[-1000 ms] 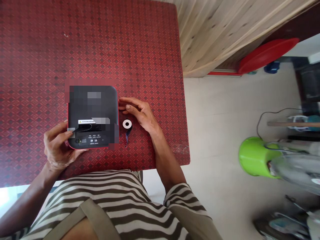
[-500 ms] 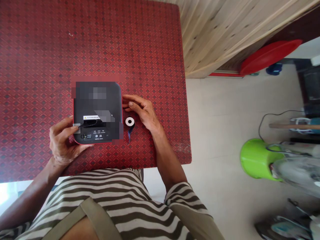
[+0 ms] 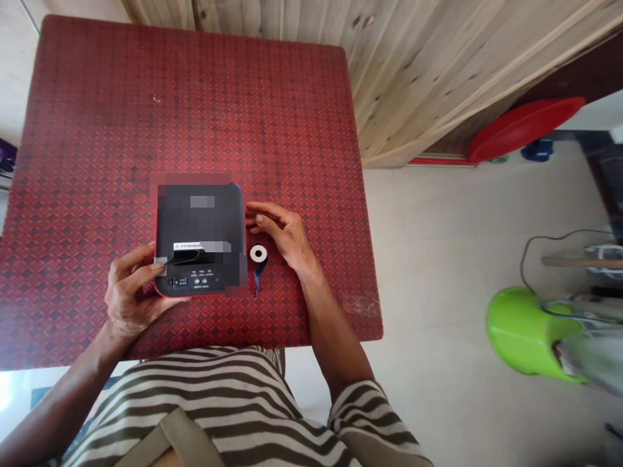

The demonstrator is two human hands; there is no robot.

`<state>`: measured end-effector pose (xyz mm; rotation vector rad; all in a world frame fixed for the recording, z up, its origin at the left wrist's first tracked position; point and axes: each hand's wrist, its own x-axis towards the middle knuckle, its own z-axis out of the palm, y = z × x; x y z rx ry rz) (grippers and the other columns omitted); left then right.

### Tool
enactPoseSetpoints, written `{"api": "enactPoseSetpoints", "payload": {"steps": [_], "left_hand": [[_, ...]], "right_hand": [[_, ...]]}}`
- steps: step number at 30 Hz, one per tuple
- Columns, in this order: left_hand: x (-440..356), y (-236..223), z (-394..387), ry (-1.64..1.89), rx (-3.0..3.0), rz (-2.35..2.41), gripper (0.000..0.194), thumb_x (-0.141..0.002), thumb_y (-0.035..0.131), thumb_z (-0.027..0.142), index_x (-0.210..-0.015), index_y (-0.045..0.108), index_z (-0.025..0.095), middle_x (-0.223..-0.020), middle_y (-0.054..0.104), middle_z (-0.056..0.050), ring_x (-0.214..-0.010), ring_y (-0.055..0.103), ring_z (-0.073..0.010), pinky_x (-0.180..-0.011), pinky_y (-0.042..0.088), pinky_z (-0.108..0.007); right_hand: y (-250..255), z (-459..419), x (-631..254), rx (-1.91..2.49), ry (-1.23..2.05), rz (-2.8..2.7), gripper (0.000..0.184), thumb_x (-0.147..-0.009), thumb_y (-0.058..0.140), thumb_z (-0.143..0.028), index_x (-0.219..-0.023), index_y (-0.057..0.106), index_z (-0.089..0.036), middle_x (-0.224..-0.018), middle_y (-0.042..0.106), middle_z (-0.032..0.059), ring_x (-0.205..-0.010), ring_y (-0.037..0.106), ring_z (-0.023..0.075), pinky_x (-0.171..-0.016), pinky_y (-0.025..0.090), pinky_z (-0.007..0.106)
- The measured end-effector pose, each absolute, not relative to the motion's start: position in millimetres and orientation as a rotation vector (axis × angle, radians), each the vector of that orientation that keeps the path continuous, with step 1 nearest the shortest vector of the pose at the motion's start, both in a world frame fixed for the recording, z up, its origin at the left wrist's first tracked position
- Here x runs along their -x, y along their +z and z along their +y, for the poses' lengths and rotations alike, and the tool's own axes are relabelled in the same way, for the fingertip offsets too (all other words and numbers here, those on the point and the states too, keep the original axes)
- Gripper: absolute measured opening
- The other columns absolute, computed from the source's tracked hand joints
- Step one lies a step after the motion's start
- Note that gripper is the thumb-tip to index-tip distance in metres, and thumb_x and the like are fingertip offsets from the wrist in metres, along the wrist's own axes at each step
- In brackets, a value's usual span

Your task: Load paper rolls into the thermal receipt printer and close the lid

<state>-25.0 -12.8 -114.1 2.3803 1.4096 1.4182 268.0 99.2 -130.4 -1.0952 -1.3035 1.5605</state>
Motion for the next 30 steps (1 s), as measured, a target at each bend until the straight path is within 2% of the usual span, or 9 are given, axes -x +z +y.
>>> {"api": "enactPoseSetpoints", "payload": {"steps": [3,9,14,19,21,23,25,30], "left_hand": [[26,-114,-14,1.416,-2.303,1.392,0.068,-0.077,0.095,0.045,-0.134,0.063,0.027,-0.140,0.069,-0.012,-0.120,0.074,-0.0268,-0.092,0.069,-0.040],[28,-112,-14,1.340,-2.204,1.393,0.059,-0.081,0.091,0.047,-0.130,0.062,0.030,-0.140,0.067,-0.009,-0.117,0.074,-0.0244,-0.088,0.071,-0.043],[26,-110,-10,1.371,-2.229,1.360,0.059,-0.083,0.091,0.046,-0.130,0.061,0.028,-0.138,0.068,-0.011,-0.118,0.073,-0.0248,-0.086,0.070,-0.039],[26,-112,-11,1.395,-2.354,1.380,0.068,-0.080,0.093,0.045,-0.137,0.060,0.028,-0.131,0.070,-0.011,-0.111,0.075,-0.0240,-0.083,0.068,-0.037],[27,-112,-11,1.391,-2.360,1.381,0.071,-0.080,0.093,0.044,-0.140,0.059,0.028,-0.131,0.070,-0.013,-0.110,0.074,-0.0247,-0.084,0.068,-0.037],[27,-112,-12,1.376,-2.360,1.388,0.074,-0.080,0.093,0.043,-0.143,0.058,0.028,-0.131,0.070,-0.014,-0.111,0.074,-0.0256,-0.085,0.068,-0.039],[27,-112,-12,1.359,-2.366,1.399,0.078,-0.081,0.092,0.045,-0.147,0.055,0.029,-0.131,0.070,-0.014,-0.113,0.074,-0.0265,-0.088,0.068,-0.041],[29,-116,-12,1.355,-2.403,1.434,0.079,-0.082,0.089,0.054,-0.147,0.054,0.028,-0.127,0.073,-0.013,-0.112,0.075,-0.0267,-0.090,0.068,-0.041]], "right_hand": [[-130,98,-267,1.115,1.533,-1.285,0.038,-0.091,0.079,-0.054,-0.117,0.079,-0.026,-0.112,0.085,0.0052,-0.101,0.082,0.0222,-0.085,0.067,0.036],[-131,97,-267,1.161,1.433,-1.266,0.035,-0.091,0.080,-0.054,-0.109,0.078,-0.024,-0.107,0.084,0.0046,-0.089,0.080,0.0185,-0.075,0.064,0.031],[-123,94,-271,1.175,1.260,-1.269,0.029,-0.094,0.078,-0.052,-0.109,0.079,-0.026,-0.103,0.084,0.0031,-0.084,0.078,0.0177,-0.069,0.060,0.030],[-72,77,-268,1.257,0.880,-1.604,0.015,-0.100,0.074,-0.042,-0.101,0.081,-0.029,-0.092,0.083,0.0010,-0.077,0.075,0.0178,-0.073,0.062,0.035],[-49,72,-256,1.174,0.718,-1.884,0.013,-0.104,0.070,-0.035,-0.104,0.081,-0.029,-0.099,0.083,0.0013,-0.086,0.076,0.0186,-0.082,0.063,0.037],[-33,74,-238,1.101,0.590,-2.174,0.019,-0.108,0.062,-0.024,-0.112,0.080,-0.026,-0.112,0.083,0.0038,-0.101,0.076,0.0203,-0.094,0.062,0.038],[-23,81,-215,1.127,0.492,-2.455,0.028,-0.109,0.053,-0.014,-0.116,0.078,-0.021,-0.118,0.081,0.0081,-0.108,0.075,0.0226,-0.094,0.060,0.038],[-18,101,-172,1.311,0.289,-2.838,0.039,-0.105,0.040,-0.004,-0.118,0.076,-0.014,-0.110,0.080,0.0154,-0.091,0.075,0.0261,-0.074,0.058,0.038]]}}
